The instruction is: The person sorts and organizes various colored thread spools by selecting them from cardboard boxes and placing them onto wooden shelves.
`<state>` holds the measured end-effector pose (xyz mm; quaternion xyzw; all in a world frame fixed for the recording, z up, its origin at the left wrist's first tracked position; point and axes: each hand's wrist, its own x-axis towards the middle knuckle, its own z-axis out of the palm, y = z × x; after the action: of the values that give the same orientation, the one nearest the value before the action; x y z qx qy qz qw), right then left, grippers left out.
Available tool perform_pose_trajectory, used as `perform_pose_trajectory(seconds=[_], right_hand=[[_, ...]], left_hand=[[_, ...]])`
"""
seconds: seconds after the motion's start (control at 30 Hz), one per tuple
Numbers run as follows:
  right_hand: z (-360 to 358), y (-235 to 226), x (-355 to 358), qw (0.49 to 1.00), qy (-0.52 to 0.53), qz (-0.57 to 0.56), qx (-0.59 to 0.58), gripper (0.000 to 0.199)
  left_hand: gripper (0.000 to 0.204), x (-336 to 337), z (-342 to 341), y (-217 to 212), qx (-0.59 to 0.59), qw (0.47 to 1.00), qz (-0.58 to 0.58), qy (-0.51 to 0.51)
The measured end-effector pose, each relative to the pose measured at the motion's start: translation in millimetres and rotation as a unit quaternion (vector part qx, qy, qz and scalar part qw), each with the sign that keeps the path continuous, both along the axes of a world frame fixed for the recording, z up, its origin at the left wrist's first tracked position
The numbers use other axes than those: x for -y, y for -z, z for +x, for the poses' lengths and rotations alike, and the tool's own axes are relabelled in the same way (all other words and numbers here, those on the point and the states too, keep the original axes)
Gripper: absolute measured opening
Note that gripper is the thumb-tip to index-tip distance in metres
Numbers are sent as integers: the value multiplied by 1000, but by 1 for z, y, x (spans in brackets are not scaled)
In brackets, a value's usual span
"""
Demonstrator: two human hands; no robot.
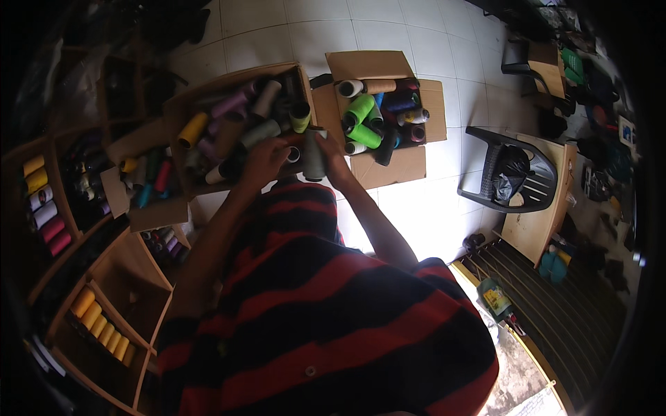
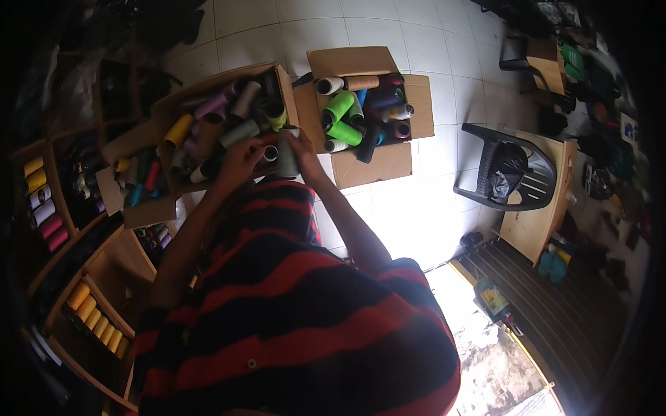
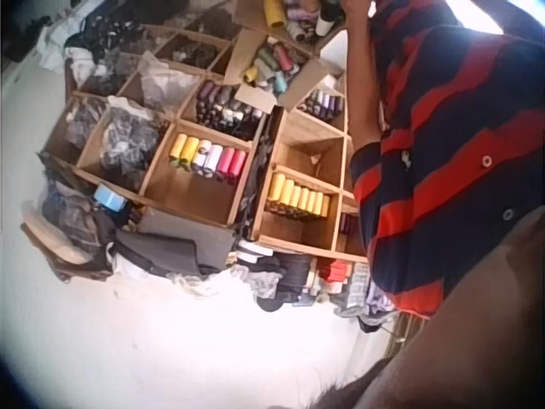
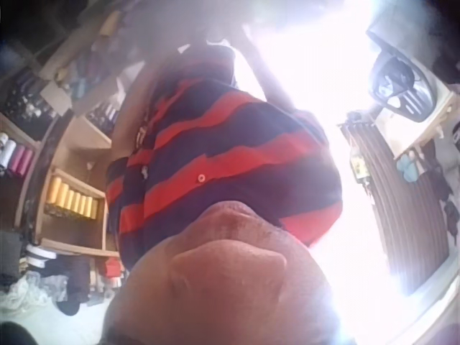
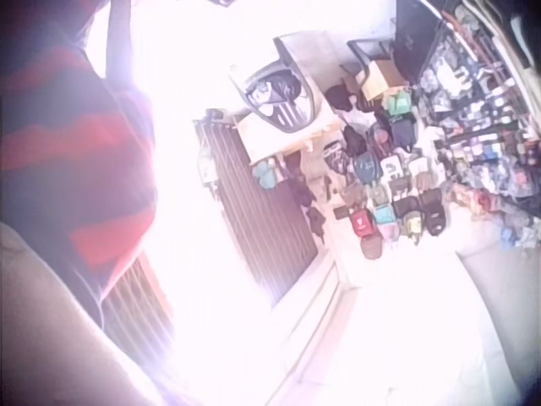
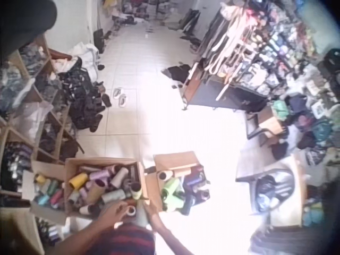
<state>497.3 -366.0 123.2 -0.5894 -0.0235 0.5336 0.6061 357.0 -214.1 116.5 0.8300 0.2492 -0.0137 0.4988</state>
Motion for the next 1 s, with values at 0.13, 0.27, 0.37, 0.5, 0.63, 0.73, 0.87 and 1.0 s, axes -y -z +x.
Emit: perform_pose_trajectory(seconds=[0.13,0.27,0.37,0.5,0.63,0.73,0.87,1.0], right_hand=[[-31,23,-17,996,-27,50,-72,62],[-47,-21,-47,988,-97,30,117,53],[-38,-16,-41,945,-153,22,287,39],[-26,-8,1,957,-75,-54,274,25],[-20,-6,53,973,24,-177,144,27],[-8,1,90,960,41,-228,159,27],[25,38,114,893,24,-251,372,20],[71,73,127,672,-87,-312,666,30]], left_hand=[[42,-6,5,-25,-20,931,-342,-122],[50,-25,-18,-21,-70,953,-250,-158],[53,-46,-38,-25,-96,966,-186,-154],[64,-64,-82,-28,-18,977,-17,-213],[73,-89,-127,17,-78,953,131,-260],[74,-99,-140,41,-76,943,247,-212],[68,-92,-138,39,-87,929,299,-198],[62,-70,-131,9,-37,916,318,-242]])
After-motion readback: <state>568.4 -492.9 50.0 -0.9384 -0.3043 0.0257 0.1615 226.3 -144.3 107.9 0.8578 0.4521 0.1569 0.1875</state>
